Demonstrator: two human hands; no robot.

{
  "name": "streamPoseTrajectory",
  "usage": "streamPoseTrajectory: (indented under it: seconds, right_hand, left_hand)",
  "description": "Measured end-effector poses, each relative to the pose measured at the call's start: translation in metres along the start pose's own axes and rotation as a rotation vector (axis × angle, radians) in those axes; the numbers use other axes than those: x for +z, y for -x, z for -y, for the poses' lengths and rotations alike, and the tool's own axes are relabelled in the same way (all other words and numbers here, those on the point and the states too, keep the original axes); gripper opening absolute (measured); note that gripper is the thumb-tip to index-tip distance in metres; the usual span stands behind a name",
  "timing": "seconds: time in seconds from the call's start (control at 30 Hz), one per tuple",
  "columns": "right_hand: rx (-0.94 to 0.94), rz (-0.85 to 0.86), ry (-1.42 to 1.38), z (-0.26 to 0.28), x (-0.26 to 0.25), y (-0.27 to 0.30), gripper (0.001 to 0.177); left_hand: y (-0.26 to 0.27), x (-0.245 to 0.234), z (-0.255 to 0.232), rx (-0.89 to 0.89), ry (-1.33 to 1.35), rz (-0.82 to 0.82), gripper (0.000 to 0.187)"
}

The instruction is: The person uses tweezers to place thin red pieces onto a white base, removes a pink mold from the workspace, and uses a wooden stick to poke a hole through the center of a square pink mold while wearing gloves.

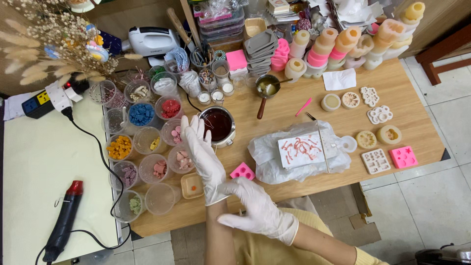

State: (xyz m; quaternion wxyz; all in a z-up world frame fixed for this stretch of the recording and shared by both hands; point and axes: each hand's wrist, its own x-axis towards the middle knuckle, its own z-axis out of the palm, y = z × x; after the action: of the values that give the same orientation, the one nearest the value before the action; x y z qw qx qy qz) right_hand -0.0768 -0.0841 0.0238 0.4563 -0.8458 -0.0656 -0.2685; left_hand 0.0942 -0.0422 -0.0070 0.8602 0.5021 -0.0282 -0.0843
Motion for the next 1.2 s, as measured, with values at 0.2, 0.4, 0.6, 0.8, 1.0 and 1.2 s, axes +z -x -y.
streamPoseTrajectory:
  seconds: [0.2,0.4,0.6,0.8,1.0,1.2]
  right_hand:
    - [0.02,-0.042,0.013,-0.005,0.008,0.019,0.024]
    - [-0.207,0.14,0.212,0.005,-0.012,0.035,0.026]
    - [0.251,-0.087,0.313,-0.059,-0.069,0.047,0.018]
    - [0.615,-0.169,0.835,-0.134,-0.146,0.069,0.02]
    - [0.779,-0.029,0.894,-0.167,-0.148,0.066,0.023]
    - [0.64,-0.016,0.941,-0.185,-0.141,0.071,0.02]
  left_hand:
    - [0.002,0.009,0.001,-0.013,-0.044,0.007,0.065]
    - [-0.005,0.018,-0.013,-0.145,-0.09,0.114,0.05]
    - [0.041,-0.015,0.035,-0.394,-1.027,0.588,0.042]
    - [0.071,-0.11,0.163,-0.059,-1.755,0.663,0.043]
    - [0.064,-0.144,0.218,-0.112,-1.765,0.613,0.055]
    - [0.059,-0.157,0.229,-0.198,-1.562,0.428,0.032]
